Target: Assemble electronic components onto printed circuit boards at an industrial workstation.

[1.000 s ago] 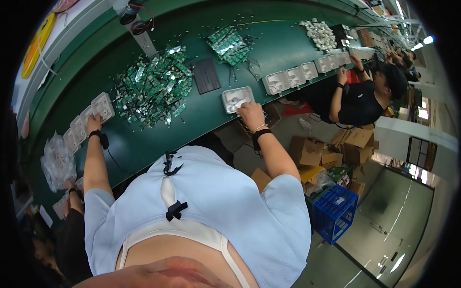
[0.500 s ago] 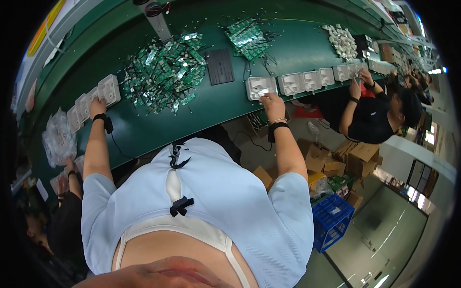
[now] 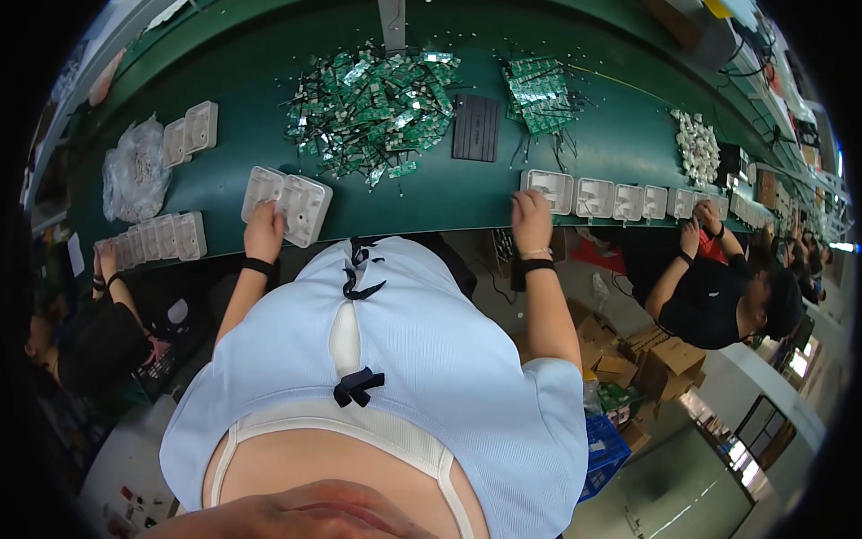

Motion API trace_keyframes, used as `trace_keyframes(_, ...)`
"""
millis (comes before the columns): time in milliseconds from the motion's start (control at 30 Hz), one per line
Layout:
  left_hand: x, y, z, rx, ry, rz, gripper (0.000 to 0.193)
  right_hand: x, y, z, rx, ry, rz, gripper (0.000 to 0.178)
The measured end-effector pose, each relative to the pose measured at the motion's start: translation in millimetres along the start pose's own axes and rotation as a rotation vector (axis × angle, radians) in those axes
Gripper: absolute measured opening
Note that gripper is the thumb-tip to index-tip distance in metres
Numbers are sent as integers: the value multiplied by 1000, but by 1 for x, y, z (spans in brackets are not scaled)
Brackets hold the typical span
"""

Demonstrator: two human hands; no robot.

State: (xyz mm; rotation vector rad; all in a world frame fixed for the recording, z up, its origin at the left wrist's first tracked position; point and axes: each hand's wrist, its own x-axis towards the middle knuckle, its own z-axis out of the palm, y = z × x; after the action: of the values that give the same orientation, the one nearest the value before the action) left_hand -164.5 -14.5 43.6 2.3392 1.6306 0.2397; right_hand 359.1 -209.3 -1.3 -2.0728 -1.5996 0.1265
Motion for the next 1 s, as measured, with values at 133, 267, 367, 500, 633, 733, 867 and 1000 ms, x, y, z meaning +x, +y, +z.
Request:
trace_keyframes(133, -16, 0, 25, 9, 7, 10, 22, 62, -57, 51, 259, -101, 54, 21)
trace_keyframes(267, -14, -2, 36, 43, 4, 17, 19, 118, -76, 103, 299, -127, 125, 31)
trace_keyframes(367, -14, -4, 41, 73, 6, 21, 17, 134, -68, 133, 227, -184, 154, 36)
trace_keyframes(500, -16, -8, 47, 86, -17, 48, 17, 145, -69, 134, 251, -221, 189, 38)
trace_keyframes(633, -25, -6, 48, 54, -18, 3, 22, 153, -63, 119, 739, -193, 417, 31)
trace_keyframes(733, -27, 9, 38, -19, 118, -23, 38, 162, -47, 109, 1326, -163, 746, 26)
trace_keyframes(867, -46, 27, 26, -131, 26, 115, 50, 150, -47, 99, 2193, -342, 824, 18)
trace_keyframes(1000, -60, 45, 39, -1, 16, 121, 48, 150, -77, 81, 2084, -58, 1173, 17)
